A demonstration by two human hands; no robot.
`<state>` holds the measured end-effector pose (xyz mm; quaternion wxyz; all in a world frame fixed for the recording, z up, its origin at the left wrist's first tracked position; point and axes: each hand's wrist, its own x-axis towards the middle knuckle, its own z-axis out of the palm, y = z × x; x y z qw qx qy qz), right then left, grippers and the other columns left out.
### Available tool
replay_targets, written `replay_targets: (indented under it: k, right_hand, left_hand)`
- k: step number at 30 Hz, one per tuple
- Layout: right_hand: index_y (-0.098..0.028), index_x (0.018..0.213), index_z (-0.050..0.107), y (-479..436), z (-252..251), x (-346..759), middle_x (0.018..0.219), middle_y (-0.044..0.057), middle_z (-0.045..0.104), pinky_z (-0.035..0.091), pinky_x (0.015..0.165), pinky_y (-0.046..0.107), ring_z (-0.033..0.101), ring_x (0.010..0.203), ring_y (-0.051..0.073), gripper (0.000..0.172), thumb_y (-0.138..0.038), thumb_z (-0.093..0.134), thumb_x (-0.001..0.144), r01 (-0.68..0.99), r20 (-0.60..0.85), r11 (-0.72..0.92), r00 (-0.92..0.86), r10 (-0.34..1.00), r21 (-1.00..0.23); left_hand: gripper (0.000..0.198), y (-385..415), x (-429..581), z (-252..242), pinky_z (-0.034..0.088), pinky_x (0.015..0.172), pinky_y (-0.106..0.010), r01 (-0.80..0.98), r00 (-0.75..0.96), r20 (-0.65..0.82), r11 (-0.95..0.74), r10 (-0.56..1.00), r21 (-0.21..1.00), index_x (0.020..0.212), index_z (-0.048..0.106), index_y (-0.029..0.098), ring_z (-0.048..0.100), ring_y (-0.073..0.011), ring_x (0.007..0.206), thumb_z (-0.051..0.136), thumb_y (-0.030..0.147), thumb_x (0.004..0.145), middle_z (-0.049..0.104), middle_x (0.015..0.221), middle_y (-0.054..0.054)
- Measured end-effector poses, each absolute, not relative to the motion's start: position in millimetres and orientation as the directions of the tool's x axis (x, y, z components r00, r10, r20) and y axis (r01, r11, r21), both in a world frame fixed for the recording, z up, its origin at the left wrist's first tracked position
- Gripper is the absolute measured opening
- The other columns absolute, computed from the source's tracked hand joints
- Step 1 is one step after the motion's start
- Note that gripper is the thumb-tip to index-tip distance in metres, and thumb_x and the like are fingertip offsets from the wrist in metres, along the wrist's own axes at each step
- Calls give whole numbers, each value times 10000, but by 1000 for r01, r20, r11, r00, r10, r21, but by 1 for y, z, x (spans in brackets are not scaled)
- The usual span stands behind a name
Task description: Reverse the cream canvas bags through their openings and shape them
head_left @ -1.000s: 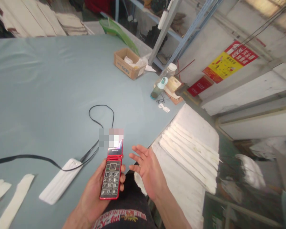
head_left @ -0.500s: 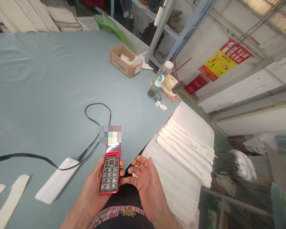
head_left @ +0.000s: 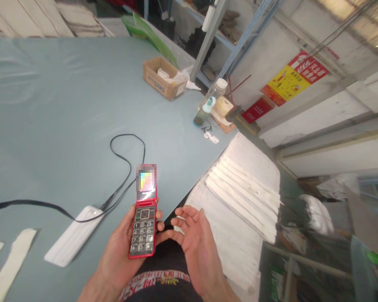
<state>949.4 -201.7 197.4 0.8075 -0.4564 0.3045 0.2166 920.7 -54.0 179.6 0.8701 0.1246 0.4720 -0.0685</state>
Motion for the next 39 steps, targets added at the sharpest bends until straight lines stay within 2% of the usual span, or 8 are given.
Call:
replay_targets:
  k: [4, 11, 18, 25, 31, 39]
  right_hand:
    - [-235, 969, 818, -205, 197, 945, 1050, 57, 799, 682, 835, 366, 739, 971, 240, 679, -797, 1014, 642, -589, -673, 509, 739, 26, -627]
    - [-244, 997, 807, -210, 198, 942, 1084, 75, 809, 682, 892, 421, 760, 1032, 276, 664, -815, 972, 700, -581, -665, 497, 747, 9, -645]
    - [-241, 995, 795, -213, 198, 941, 1060, 65, 807, 680, 865, 407, 759, 1002, 265, 694, -822, 986, 667, -608, -683, 476, 730, 19, -636]
    - [-242, 999, 803, -213, 193, 941, 1085, 74, 806, 680, 852, 406, 746, 998, 268, 683, -806, 993, 664, -611, -688, 466, 725, 5, -640]
    - [-221, 977, 808, -214, 188, 942, 1063, 64, 803, 674, 807, 360, 741, 960, 244, 702, -780, 1032, 615, -644, -729, 480, 685, 13, -596]
    - [-215, 962, 809, -212, 187, 944, 1028, 57, 806, 676, 794, 356, 740, 931, 234, 688, -735, 1063, 589, -652, -741, 503, 671, 33, -568]
  left_hand:
    - [476, -56, 921, 182, 780, 741, -512, 298, 536, -843, 926, 37, 230, 1064, 824, 63, 826, -279, 669, 399, 244, 1179, 828, 830, -158]
    - [563, -59, 920, 190, 784, 800, -567, 306, 493, -869, 929, 32, 208, 943, 847, 68, 891, -366, 882, 391, 279, 1197, 826, 807, -178]
    - [559, -57, 916, 191, 758, 896, -660, 284, 511, -859, 939, 22, 193, 984, 859, 76, 879, -344, 837, 381, 275, 1195, 830, 801, -170]
    - [499, -56, 909, 191, 753, 925, -639, 296, 553, -833, 933, 7, 204, 1046, 871, 78, 869, -343, 850, 429, 270, 1177, 839, 838, -181]
    - [495, -57, 905, 191, 749, 954, -608, 297, 606, -795, 925, 8, 236, 928, 870, 92, 847, -317, 863, 478, 275, 1168, 833, 852, -177]
    - [419, -54, 893, 175, 756, 947, -514, 290, 683, -729, 933, -45, 214, 1039, 887, 59, 845, -312, 922, 548, 274, 1160, 855, 956, -209]
